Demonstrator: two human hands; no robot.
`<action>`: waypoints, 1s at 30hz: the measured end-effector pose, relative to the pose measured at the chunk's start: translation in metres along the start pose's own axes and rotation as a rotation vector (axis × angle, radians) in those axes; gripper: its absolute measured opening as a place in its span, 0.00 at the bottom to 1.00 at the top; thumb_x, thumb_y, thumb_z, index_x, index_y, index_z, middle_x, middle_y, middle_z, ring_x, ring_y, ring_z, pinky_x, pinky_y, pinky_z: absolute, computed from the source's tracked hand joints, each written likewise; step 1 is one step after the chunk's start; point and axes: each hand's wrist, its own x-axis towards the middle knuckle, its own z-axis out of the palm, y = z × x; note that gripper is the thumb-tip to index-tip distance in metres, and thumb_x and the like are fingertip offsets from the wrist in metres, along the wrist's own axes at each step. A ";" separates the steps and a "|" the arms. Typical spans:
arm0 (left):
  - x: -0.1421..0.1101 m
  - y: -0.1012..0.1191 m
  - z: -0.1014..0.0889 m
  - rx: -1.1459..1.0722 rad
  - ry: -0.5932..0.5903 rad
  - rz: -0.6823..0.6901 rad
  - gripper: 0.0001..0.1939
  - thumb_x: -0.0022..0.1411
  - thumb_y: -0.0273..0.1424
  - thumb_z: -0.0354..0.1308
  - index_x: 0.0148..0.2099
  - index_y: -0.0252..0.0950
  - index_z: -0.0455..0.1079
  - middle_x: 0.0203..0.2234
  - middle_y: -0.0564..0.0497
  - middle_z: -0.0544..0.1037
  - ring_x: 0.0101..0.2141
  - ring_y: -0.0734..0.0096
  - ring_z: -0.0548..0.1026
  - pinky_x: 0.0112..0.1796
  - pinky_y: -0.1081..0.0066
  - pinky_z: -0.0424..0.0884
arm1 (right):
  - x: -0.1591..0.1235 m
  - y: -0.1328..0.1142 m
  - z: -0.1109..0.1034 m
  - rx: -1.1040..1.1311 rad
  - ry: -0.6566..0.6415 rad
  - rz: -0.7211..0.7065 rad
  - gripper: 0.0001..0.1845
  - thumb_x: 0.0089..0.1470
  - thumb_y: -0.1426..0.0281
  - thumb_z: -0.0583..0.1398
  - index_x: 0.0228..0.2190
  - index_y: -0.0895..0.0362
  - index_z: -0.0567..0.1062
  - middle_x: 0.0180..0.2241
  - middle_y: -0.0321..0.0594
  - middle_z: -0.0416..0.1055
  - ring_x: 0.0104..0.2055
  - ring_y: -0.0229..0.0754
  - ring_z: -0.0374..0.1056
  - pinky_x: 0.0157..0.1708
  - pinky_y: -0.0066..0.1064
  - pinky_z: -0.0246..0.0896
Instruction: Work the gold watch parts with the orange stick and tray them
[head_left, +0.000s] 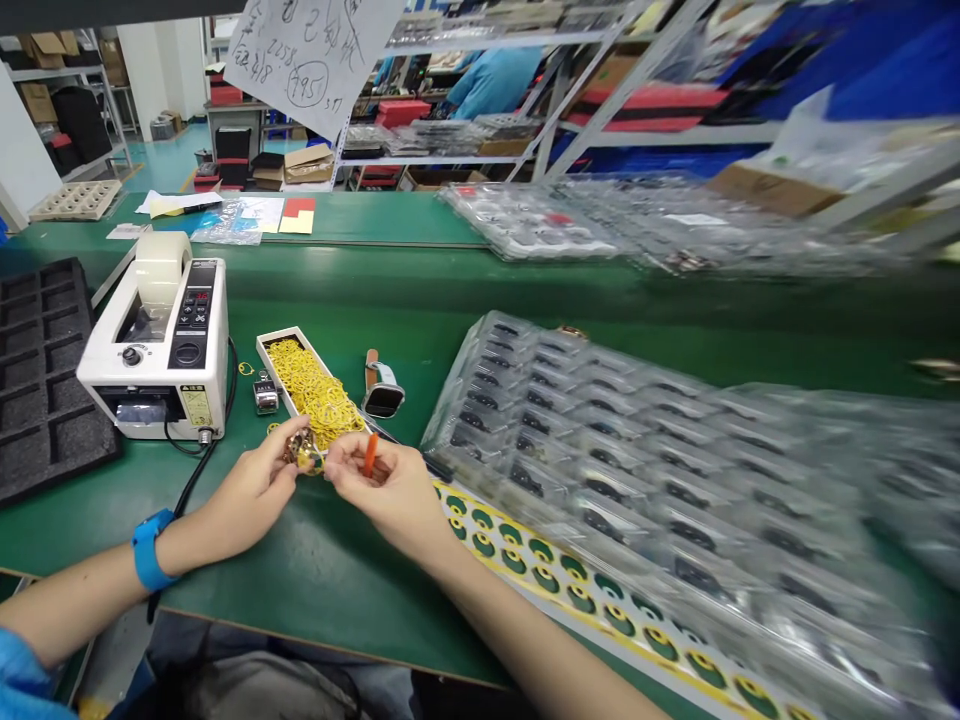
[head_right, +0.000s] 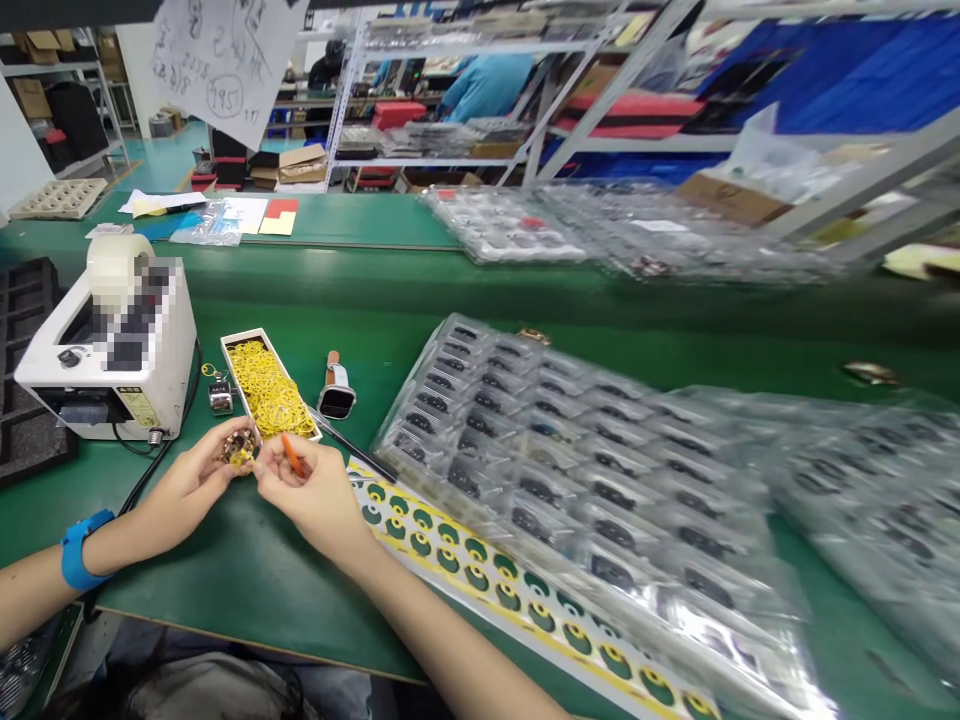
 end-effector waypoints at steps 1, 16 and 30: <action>0.001 -0.003 -0.001 -0.061 0.020 -0.012 0.26 0.63 0.26 0.45 0.64 0.32 0.54 0.56 0.40 0.68 0.54 0.58 0.69 0.54 0.58 0.65 | 0.003 -0.001 -0.005 0.029 -0.001 0.027 0.10 0.42 0.63 0.59 0.20 0.56 0.66 0.18 0.32 0.60 0.20 0.34 0.55 0.20 0.26 0.51; 0.005 0.011 -0.018 -0.443 0.248 -0.150 0.26 0.51 0.32 0.60 0.54 0.32 0.65 0.49 0.44 0.74 0.50 0.57 0.72 0.52 0.62 0.69 | 0.004 0.008 -0.057 -0.458 0.111 -0.076 0.17 0.55 0.58 0.51 0.22 0.55 0.63 0.19 0.30 0.58 0.22 0.36 0.55 0.23 0.27 0.50; 0.007 0.010 -0.032 -0.501 0.337 -0.149 0.30 0.48 0.44 0.67 0.51 0.36 0.69 0.45 0.47 0.79 0.47 0.55 0.75 0.43 0.75 0.76 | -0.048 -0.025 -0.250 -0.924 0.281 0.107 0.12 0.48 0.63 0.57 0.22 0.57 0.75 0.21 0.36 0.69 0.22 0.38 0.60 0.24 0.28 0.55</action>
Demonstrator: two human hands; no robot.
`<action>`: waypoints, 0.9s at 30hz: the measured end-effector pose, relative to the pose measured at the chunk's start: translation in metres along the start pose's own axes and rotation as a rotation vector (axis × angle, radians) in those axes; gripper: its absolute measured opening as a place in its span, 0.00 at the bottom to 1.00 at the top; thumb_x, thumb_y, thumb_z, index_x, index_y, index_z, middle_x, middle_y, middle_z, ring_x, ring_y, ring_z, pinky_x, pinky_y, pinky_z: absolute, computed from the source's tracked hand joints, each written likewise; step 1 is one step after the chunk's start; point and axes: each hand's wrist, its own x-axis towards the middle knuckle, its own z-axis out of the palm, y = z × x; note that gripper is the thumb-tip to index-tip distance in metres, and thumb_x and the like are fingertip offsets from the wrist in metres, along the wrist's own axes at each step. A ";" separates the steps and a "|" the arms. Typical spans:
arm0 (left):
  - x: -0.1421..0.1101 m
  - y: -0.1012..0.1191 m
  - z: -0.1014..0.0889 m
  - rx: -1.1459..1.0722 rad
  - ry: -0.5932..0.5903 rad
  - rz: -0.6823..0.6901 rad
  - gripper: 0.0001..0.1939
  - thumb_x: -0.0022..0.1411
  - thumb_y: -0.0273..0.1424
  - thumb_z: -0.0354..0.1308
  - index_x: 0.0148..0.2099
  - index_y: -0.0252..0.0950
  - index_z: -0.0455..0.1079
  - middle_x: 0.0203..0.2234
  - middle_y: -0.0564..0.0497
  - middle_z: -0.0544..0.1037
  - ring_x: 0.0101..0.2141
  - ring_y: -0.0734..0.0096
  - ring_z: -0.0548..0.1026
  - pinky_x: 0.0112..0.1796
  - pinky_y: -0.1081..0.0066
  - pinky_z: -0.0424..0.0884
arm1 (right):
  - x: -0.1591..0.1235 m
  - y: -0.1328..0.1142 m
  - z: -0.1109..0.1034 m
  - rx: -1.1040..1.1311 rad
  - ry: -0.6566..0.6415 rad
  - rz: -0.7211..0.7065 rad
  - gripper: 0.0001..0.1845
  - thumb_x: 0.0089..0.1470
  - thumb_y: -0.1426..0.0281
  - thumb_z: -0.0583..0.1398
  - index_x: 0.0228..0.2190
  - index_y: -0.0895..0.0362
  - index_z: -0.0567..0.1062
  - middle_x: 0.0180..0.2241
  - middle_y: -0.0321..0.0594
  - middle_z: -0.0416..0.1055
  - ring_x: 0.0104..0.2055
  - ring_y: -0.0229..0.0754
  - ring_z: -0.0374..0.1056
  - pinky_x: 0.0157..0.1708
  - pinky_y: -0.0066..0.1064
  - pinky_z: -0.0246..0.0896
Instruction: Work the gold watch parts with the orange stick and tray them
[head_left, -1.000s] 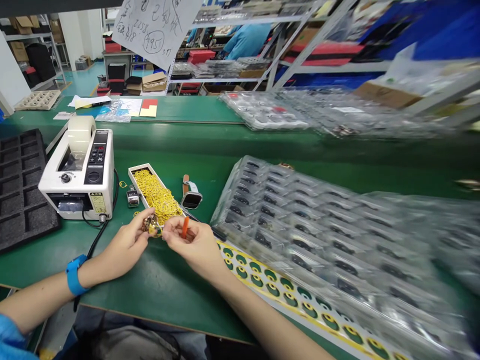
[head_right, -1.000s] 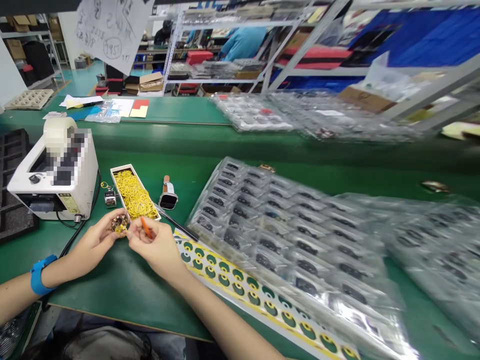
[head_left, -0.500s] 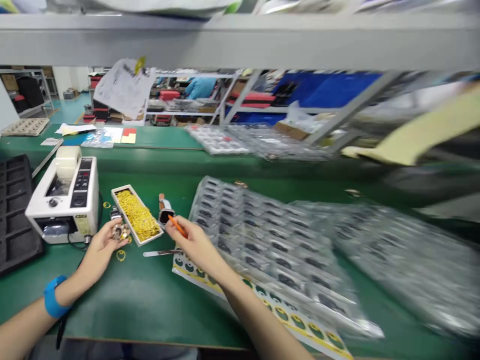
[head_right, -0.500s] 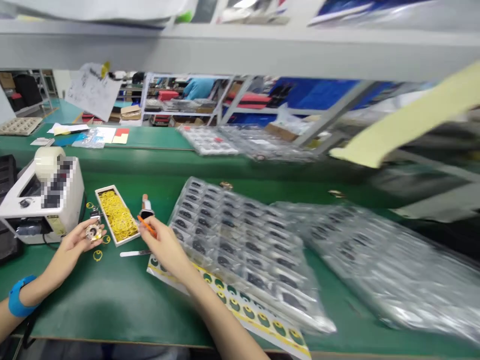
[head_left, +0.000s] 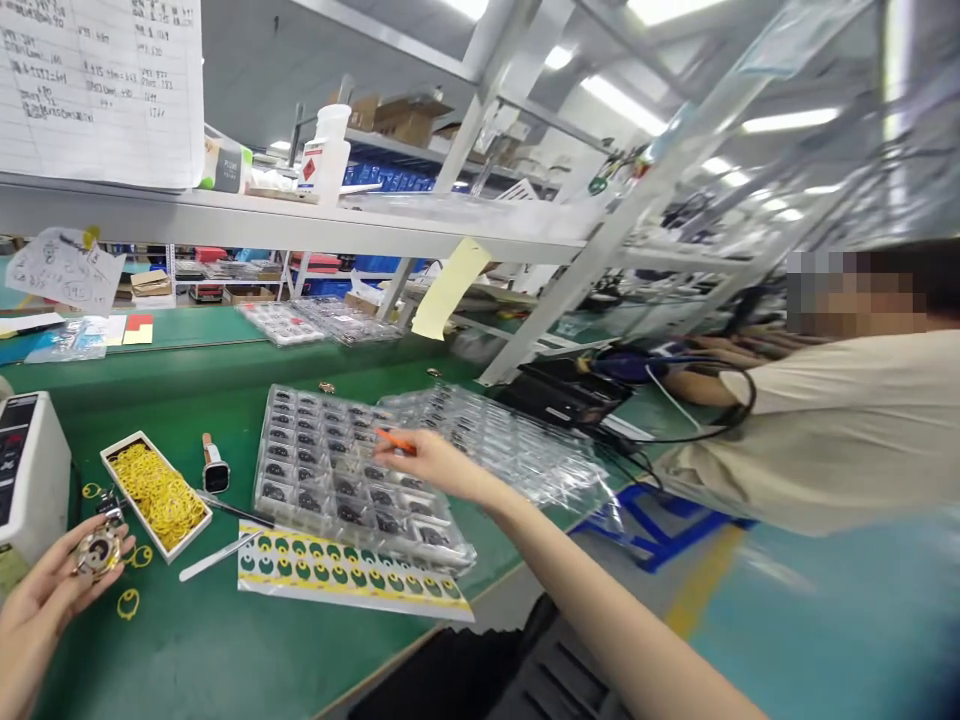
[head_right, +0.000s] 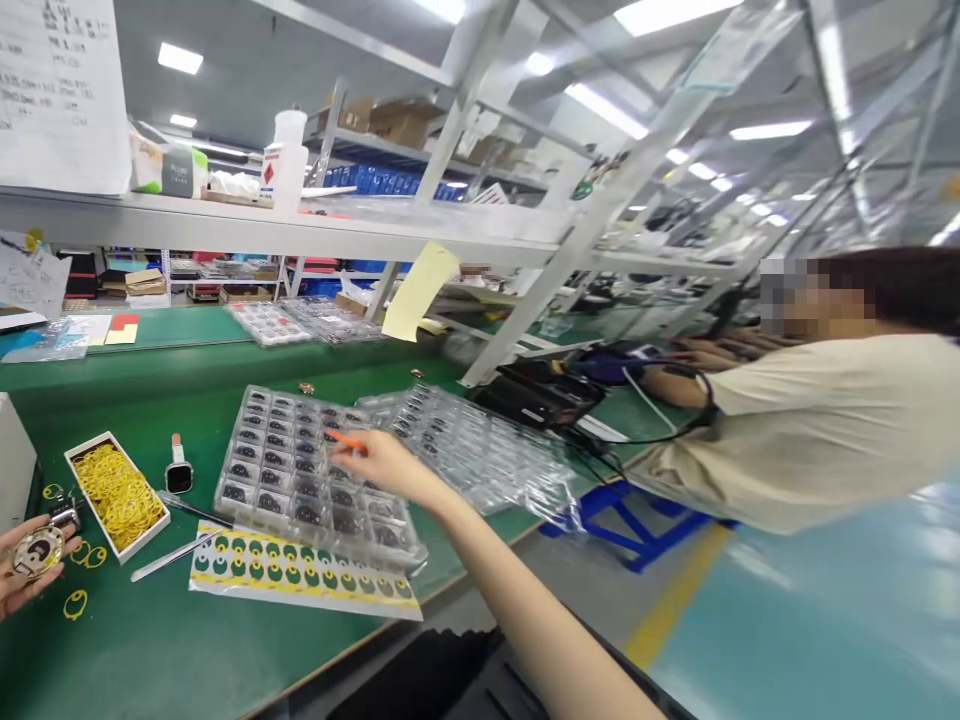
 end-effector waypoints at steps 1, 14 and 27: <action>0.001 0.000 -0.001 0.015 0.006 -0.028 0.32 0.46 0.45 0.68 0.51 0.36 0.69 0.45 0.47 0.79 0.47 0.54 0.75 0.44 0.74 0.76 | -0.008 -0.007 0.008 -0.018 -0.062 -0.036 0.10 0.47 0.63 0.58 0.23 0.56 0.75 0.23 0.35 0.71 0.23 0.39 0.62 0.25 0.28 0.56; 0.011 -0.019 -0.010 0.007 -0.023 -0.084 0.30 0.44 0.43 0.69 0.49 0.38 0.73 0.43 0.49 0.80 0.45 0.55 0.77 0.44 0.70 0.77 | -0.048 -0.018 0.062 -0.094 -0.079 -0.111 0.12 0.57 0.64 0.54 0.24 0.54 0.67 0.26 0.37 0.67 0.28 0.43 0.66 0.28 0.32 0.60; 0.004 -0.013 0.002 0.024 0.014 -0.039 0.26 0.46 0.39 0.67 0.48 0.36 0.73 0.41 0.46 0.80 0.45 0.54 0.77 0.43 0.67 0.76 | -0.053 -0.032 0.052 -0.111 -0.073 -0.164 0.10 0.55 0.63 0.56 0.28 0.52 0.75 0.30 0.40 0.72 0.26 0.43 0.69 0.23 0.30 0.59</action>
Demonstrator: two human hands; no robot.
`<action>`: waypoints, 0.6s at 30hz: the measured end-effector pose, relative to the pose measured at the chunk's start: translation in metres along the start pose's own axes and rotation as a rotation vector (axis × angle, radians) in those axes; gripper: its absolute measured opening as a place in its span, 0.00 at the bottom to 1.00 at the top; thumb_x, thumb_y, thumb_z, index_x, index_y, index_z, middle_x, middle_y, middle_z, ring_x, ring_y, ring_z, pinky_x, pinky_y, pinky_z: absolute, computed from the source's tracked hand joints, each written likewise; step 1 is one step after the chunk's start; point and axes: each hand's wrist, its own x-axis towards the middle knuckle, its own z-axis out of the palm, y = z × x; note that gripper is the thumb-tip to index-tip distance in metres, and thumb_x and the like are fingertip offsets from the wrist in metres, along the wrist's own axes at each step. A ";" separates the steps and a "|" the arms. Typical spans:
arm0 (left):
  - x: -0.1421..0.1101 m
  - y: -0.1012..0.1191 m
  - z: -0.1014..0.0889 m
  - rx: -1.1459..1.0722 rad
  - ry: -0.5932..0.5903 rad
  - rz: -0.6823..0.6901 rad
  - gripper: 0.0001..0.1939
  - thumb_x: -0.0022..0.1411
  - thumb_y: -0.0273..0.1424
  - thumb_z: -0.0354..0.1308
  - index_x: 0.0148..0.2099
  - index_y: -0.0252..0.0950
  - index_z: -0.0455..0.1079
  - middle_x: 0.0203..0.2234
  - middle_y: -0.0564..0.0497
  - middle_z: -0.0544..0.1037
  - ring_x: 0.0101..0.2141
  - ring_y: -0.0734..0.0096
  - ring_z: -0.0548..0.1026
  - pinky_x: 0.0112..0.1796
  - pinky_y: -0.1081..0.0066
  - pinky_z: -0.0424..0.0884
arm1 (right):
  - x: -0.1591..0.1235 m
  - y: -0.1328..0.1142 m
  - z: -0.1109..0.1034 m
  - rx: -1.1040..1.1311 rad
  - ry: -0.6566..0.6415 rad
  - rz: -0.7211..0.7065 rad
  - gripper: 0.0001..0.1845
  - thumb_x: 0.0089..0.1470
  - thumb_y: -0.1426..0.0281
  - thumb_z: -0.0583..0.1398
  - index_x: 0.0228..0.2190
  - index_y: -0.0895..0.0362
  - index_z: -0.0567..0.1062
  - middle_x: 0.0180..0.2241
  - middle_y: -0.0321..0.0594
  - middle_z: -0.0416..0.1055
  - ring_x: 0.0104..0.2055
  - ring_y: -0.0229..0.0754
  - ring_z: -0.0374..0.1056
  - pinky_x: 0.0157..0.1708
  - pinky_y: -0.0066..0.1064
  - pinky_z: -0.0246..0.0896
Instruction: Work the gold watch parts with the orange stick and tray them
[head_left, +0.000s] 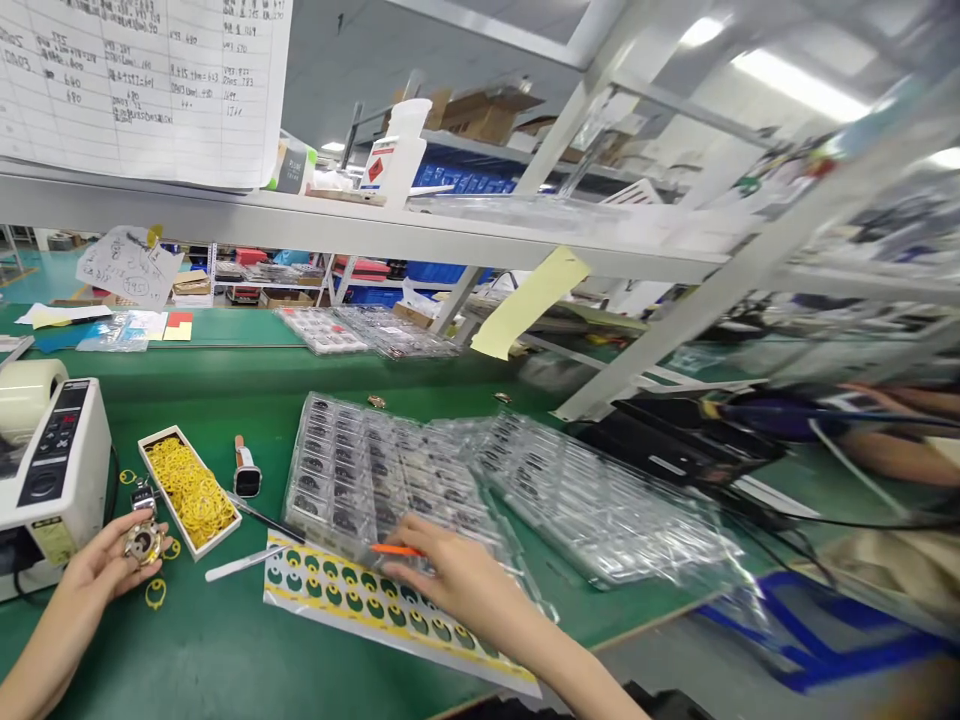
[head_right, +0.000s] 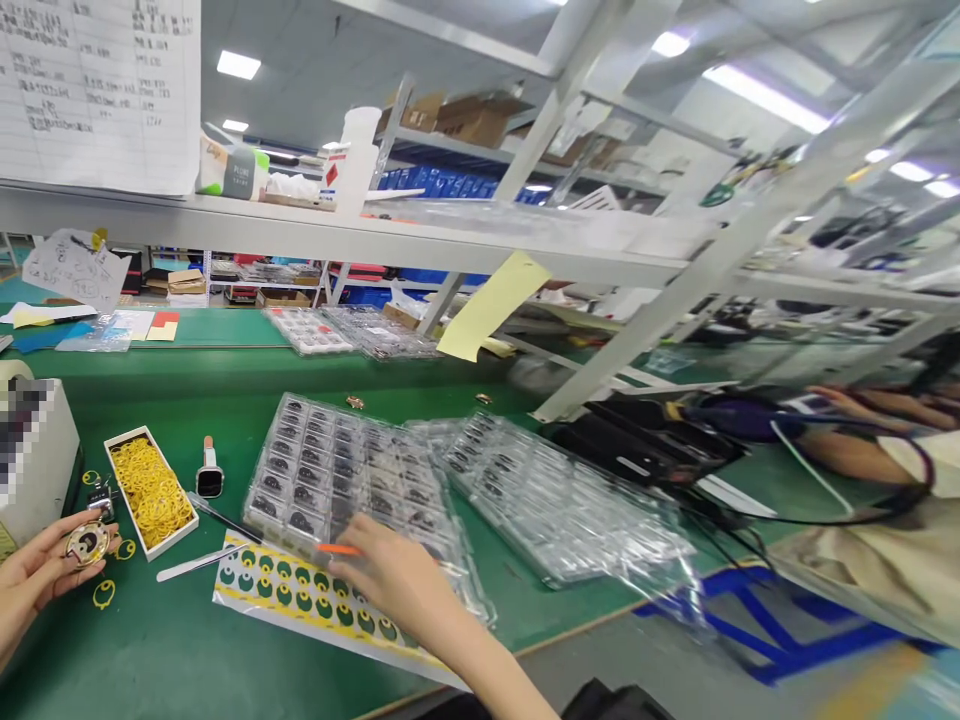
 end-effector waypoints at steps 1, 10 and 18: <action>0.001 -0.001 0.000 -0.004 -0.005 -0.006 0.26 0.46 0.39 0.67 0.48 0.36 0.73 0.41 0.45 0.80 0.45 0.53 0.77 0.43 0.67 0.76 | 0.007 0.000 -0.002 -0.002 -0.032 0.018 0.10 0.54 0.62 0.57 0.29 0.52 0.76 0.31 0.40 0.72 0.27 0.43 0.69 0.23 0.31 0.59; 0.000 -0.005 0.004 -0.079 -0.049 -0.061 0.23 0.44 0.38 0.69 0.44 0.37 0.74 0.38 0.45 0.81 0.44 0.53 0.77 0.42 0.64 0.75 | 0.205 0.036 -0.014 -0.131 -0.019 0.368 0.11 0.59 0.64 0.58 0.38 0.60 0.73 0.37 0.40 0.72 0.37 0.40 0.70 0.38 0.35 0.67; -0.003 -0.006 0.009 -0.149 -0.086 -0.094 0.18 0.46 0.31 0.65 0.43 0.38 0.72 0.39 0.46 0.80 0.42 0.59 0.78 0.40 0.68 0.74 | 0.257 0.026 0.019 -0.104 0.062 0.427 0.16 0.60 0.64 0.59 0.47 0.60 0.70 0.45 0.43 0.69 0.42 0.43 0.69 0.40 0.38 0.69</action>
